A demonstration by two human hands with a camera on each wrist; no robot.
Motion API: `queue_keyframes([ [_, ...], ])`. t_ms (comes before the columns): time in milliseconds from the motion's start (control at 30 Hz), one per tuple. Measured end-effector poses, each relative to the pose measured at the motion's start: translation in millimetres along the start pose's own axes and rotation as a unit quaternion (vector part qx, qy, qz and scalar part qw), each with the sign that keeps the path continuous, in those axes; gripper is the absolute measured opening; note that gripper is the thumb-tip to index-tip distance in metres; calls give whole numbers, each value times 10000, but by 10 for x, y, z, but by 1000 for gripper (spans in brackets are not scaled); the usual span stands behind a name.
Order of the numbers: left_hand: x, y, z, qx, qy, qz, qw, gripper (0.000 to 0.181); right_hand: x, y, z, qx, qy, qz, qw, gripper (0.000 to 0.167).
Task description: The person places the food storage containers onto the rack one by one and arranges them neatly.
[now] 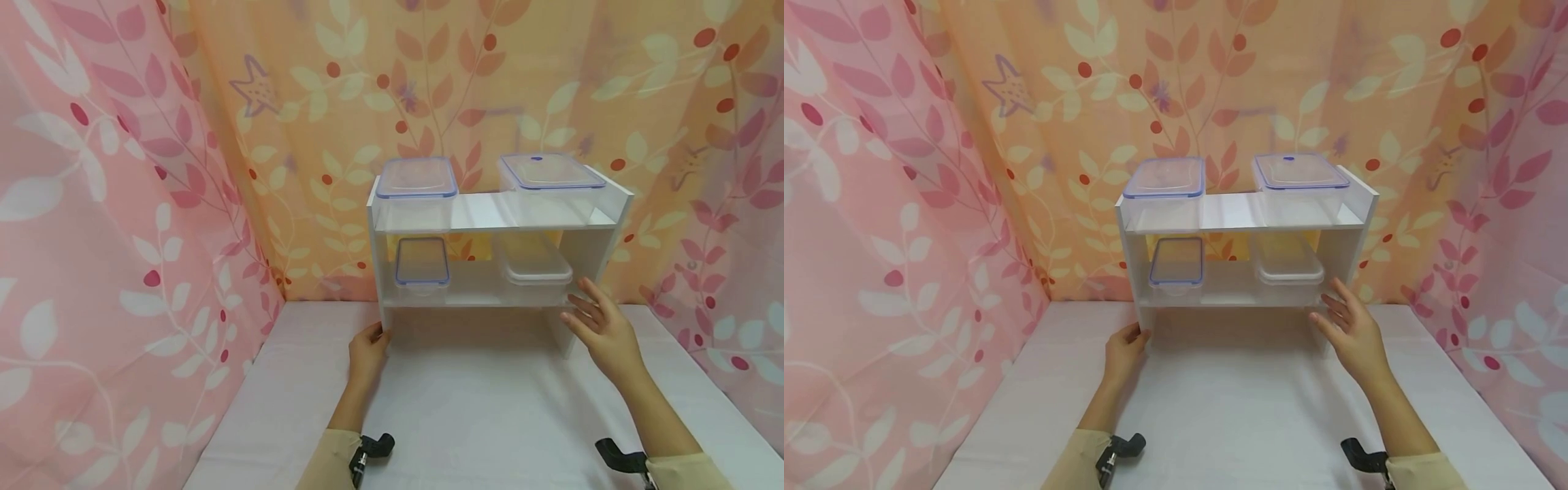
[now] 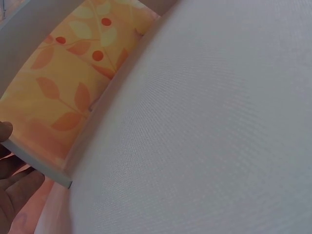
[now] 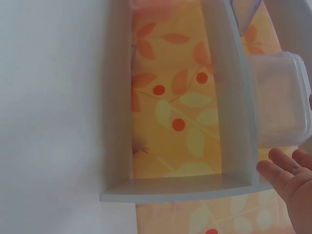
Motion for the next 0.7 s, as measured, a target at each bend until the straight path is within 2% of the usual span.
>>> queue_keyframes([
  [167, -9, 5, 8, 85, 58, 19, 9999, 31, 68, -2, 26, 116, 112, -309, 9994, 73],
  [267, -2, 0, 6, 152, 50, 40, 9999, 32, 118, -9, 21, 95, 142, -364, 9992, 70],
  [533, 1, -10, 10, 190, 72, 45, 9998, 33, 256, -50, -13, 270, 47, -269, 9993, 65],
  [700, 5, -17, 6, 172, 48, 23, 9998, 34, 321, -96, -22, 524, -22, -47, 9986, 65],
])
Point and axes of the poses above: each hand's wrist, its own x-axis away from the middle knuckle, its own y-axis out of the back of the hand, z = x × y, the point moved 3 cm from there along -x, towards the middle knuckle, and after that the axes turned 10 degrees about z, right-handed, at the moved point
